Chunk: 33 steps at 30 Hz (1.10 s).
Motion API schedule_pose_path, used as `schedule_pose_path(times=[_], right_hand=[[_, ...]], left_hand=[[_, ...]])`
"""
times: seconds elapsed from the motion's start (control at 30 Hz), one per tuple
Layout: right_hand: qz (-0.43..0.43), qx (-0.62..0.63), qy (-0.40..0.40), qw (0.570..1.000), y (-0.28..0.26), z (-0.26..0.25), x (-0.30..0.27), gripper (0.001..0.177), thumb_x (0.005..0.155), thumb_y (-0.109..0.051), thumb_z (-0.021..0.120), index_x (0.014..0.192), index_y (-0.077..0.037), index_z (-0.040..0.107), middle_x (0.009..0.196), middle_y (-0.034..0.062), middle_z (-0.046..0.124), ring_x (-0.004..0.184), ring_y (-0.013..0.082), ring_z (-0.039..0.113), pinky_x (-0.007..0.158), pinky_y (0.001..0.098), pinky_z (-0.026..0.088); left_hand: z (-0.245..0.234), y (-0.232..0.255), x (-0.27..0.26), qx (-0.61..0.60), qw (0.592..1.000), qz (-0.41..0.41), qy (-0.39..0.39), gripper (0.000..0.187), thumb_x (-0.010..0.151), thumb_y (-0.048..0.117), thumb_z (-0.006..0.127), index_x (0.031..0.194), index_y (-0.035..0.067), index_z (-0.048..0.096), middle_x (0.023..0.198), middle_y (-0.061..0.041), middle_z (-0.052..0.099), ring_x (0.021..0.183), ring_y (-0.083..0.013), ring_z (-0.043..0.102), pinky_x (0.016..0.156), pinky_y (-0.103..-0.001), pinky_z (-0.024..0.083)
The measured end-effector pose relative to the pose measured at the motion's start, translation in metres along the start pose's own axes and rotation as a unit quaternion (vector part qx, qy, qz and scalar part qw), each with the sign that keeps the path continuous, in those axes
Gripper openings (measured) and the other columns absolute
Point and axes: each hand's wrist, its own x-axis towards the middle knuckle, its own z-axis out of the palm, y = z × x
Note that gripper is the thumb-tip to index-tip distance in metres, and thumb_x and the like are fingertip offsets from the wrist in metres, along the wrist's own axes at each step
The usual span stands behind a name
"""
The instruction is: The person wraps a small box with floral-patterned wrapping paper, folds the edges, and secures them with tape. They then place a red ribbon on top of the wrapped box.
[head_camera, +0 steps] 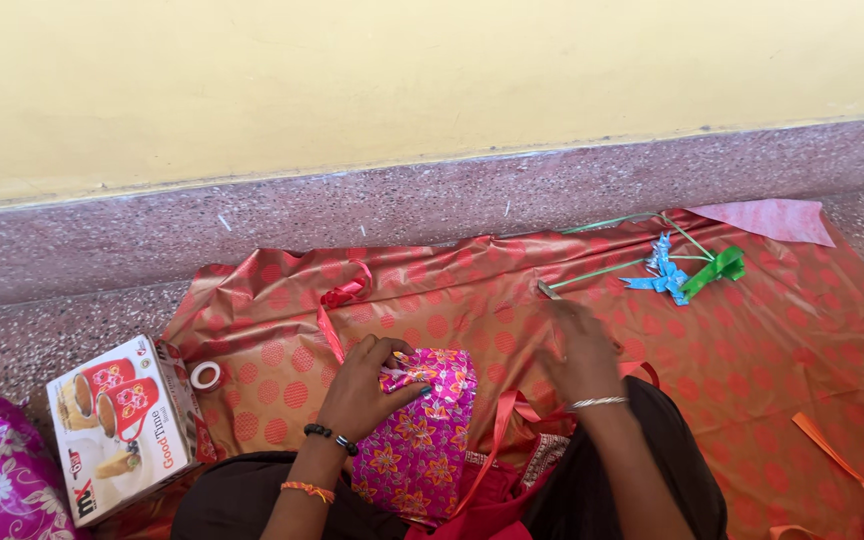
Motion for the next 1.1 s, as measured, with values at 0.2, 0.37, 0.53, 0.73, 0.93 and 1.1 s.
schedule_pose_path(times=[0.2, 0.37, 0.53, 0.73, 0.93, 1.1], right_hand=[[-0.107, 0.153, -0.134, 0.973, -0.100, 0.045, 0.001, 0.031, 0.085, -0.033, 0.078, 0.108, -0.012, 0.076, 0.102, 0.0056, 0.071, 0.100, 0.0238, 0.067, 0.085, 0.0370, 0.055], [-0.033, 0.116, -0.185, 0.975, -0.122, 0.050, 0.009, 0.024, 0.088, -0.035, 0.074, 0.099, -0.014, 0.078, 0.091, 0.0022, 0.070, 0.082, 0.0202, 0.068, 0.073, 0.0364, 0.054], [-0.023, 0.169, -0.127, 0.977, -0.089, 0.053, 0.013, 0.023, 0.091, -0.031, 0.074, 0.097, -0.009, 0.076, 0.086, 0.0058, 0.069, 0.073, 0.0191, 0.067, 0.068, 0.0338, 0.053], [0.117, 0.379, -0.043, 0.917, -0.017, 0.056, 0.037, 0.021, 0.096, -0.018, 0.073, 0.111, -0.004, 0.070, 0.087, 0.0129, 0.066, 0.075, 0.0214, 0.060, 0.066, 0.0337, 0.051], [-0.048, -0.088, 0.013, 0.995, 0.023, 0.004, 0.028, 0.082, 0.075, -0.041, 0.082, 0.145, -0.008, 0.057, 0.144, 0.0116, 0.060, 0.121, 0.0304, 0.062, 0.093, 0.0435, 0.053], [-0.091, 0.211, -0.226, 0.947, -0.023, 0.015, -0.022, 0.068, 0.082, -0.035, 0.083, 0.142, -0.013, 0.060, 0.155, 0.0093, 0.054, 0.148, 0.0273, 0.045, 0.114, 0.0414, 0.042]], left_hand=[[0.000, 0.001, -0.003, -0.014, 1.000, 0.014, 0.015, 0.057, 0.073, 0.033, 0.086, 0.120, 0.010, 0.062, 0.098, -0.006, 0.062, 0.095, -0.0234, 0.064, 0.089, -0.039, 0.052], [0.000, 0.003, -0.009, -0.023, 0.998, 0.046, 0.041, 0.064, 0.073, 0.035, 0.088, 0.124, 0.008, 0.059, 0.105, -0.008, 0.062, 0.100, -0.0257, 0.064, 0.088, -0.041, 0.052], [-0.003, 0.009, -0.012, -0.028, 0.998, 0.026, 0.045, 0.083, 0.072, 0.040, 0.088, 0.138, 0.007, 0.051, 0.106, -0.010, 0.061, 0.099, -0.0242, 0.065, 0.089, -0.040, 0.054], [-0.009, 0.016, -0.016, -0.041, 0.998, 0.026, 0.030, 0.084, 0.069, 0.043, 0.089, 0.136, 0.007, 0.052, 0.119, -0.009, 0.060, 0.107, -0.0232, 0.066, 0.092, -0.039, 0.054], [-0.015, 0.007, -0.019, -0.025, 0.992, 0.121, -0.020, 0.057, 0.078, 0.045, 0.084, 0.117, 0.007, 0.066, 0.125, -0.007, 0.065, 0.117, -0.0266, 0.063, 0.099, -0.042, 0.051], [-0.020, -0.004, -0.013, -0.096, 0.989, 0.086, -0.076, 0.037, 0.096, 0.037, 0.059, 0.117, 0.008, 0.069, 0.123, -0.007, 0.069, 0.118, -0.0252, 0.065, 0.102, -0.039, 0.051]])
